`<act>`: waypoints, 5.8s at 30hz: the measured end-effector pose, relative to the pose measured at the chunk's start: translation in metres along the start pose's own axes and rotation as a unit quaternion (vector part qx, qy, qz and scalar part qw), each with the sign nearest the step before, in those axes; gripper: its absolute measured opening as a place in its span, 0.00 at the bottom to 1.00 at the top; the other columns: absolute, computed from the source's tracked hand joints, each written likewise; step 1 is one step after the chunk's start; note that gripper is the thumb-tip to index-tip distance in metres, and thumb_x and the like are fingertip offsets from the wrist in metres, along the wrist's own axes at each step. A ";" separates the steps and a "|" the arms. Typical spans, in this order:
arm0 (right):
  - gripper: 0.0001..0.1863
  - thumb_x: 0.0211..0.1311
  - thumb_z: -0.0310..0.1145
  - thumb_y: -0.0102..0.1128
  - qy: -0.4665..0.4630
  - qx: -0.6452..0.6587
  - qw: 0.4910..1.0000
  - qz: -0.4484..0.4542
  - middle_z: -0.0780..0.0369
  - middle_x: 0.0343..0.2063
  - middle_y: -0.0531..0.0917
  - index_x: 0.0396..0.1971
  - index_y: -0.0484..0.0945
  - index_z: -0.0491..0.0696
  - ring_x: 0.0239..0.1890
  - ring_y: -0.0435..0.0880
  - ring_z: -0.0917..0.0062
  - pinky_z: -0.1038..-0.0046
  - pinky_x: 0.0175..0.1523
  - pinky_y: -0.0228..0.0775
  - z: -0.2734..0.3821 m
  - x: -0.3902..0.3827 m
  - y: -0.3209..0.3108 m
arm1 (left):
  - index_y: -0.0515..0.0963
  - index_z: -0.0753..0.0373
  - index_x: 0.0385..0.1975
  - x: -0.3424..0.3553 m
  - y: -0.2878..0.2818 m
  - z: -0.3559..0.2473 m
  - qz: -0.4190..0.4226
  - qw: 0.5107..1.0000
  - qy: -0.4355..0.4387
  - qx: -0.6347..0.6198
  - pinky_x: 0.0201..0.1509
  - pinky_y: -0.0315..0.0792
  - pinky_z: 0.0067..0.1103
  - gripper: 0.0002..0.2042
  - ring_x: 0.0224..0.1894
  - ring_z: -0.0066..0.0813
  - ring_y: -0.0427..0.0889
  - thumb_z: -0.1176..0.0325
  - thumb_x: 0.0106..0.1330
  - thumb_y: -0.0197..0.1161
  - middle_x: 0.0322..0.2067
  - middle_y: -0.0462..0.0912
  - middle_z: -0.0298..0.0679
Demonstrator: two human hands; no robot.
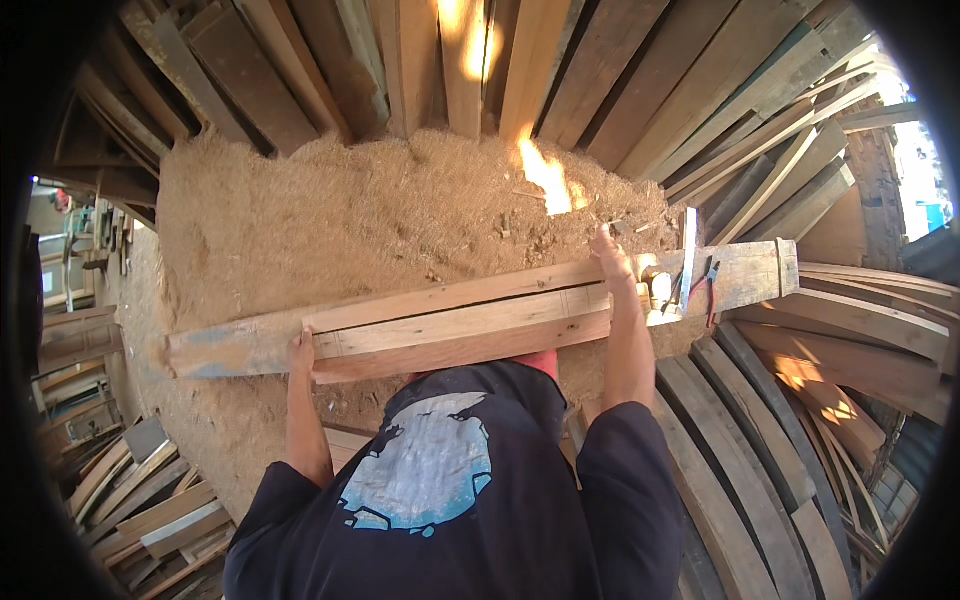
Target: The person measures and marks a piece of wood using a try square and a pencil. They then use a sanding block to smooth the edges of the wood. Finally, they pick up another piece of wood and place it on the workbench.
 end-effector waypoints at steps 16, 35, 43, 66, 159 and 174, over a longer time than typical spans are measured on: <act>0.55 0.65 0.74 0.54 -0.008 0.071 0.997 0.024 0.51 0.69 0.70 0.78 0.53 0.48 0.60 0.74 0.68 0.65 0.57 0.67 0.018 0.001 -0.042 | 0.84 0.70 0.46 0.018 0.014 0.006 0.013 0.999 0.040 -0.004 0.47 0.75 0.32 0.24 0.38 0.30 0.83 0.51 0.79 0.54 0.33 0.87 0.46; 0.52 0.66 0.75 0.50 0.024 -0.020 0.999 0.022 0.57 0.75 0.64 0.80 0.51 0.57 0.66 0.70 0.68 0.63 0.70 0.59 0.010 -0.020 -0.029 | 0.78 0.71 0.52 -0.001 0.014 0.004 0.054 0.902 -0.122 -0.412 0.53 0.78 0.29 0.25 0.44 0.33 0.85 0.51 0.81 0.49 0.44 0.87 0.44; 0.58 0.60 0.79 0.52 0.008 0.045 0.998 -0.051 0.55 0.79 0.53 0.81 0.45 0.60 0.75 0.57 0.56 0.50 0.78 0.35 -0.007 0.020 -0.093 | 0.83 0.68 0.44 0.004 0.017 -0.001 0.030 0.992 -0.039 -0.120 0.45 0.74 0.25 0.19 0.38 0.22 0.77 0.54 0.74 0.65 0.36 0.84 0.33; 0.24 0.72 0.50 0.57 -0.200 -0.357 0.894 -0.180 0.46 0.41 0.87 0.52 0.79 0.42 0.46 0.86 0.49 0.54 0.50 0.76 -0.003 -0.076 -0.006 | 0.60 0.64 0.72 -0.039 0.016 -0.160 0.012 0.958 0.132 0.256 0.69 0.67 0.43 0.40 0.66 0.57 0.72 0.53 0.65 0.71 0.65 0.72 0.60; 0.10 0.76 0.40 0.60 -0.193 0.052 0.912 -0.357 0.77 0.17 0.67 0.35 0.77 0.51 0.15 0.59 0.92 0.81 0.19 0.48 -0.109 -0.237 -0.147 | 0.53 0.50 0.78 -0.254 0.305 -0.274 0.242 0.677 0.645 0.260 0.76 0.31 0.65 0.60 0.79 0.69 0.35 0.44 0.41 0.78 0.77 0.42 0.61; 0.05 0.66 0.34 0.66 -0.142 0.113 0.978 -0.105 0.77 0.23 0.70 0.34 0.80 0.49 0.24 0.63 0.91 0.81 0.28 0.54 -0.095 -0.286 0.002 | 0.58 0.59 0.75 -0.248 0.293 -0.264 0.271 0.625 0.691 0.241 0.78 0.35 0.59 0.53 0.79 0.67 0.38 0.47 0.48 0.76 0.76 0.46 0.64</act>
Point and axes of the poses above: each hand's wrist, its own x-axis towards the middle knuckle, its own y-axis out of the palm, z = x × y, the point moved 2 cm from there along x, towards the middle knuckle
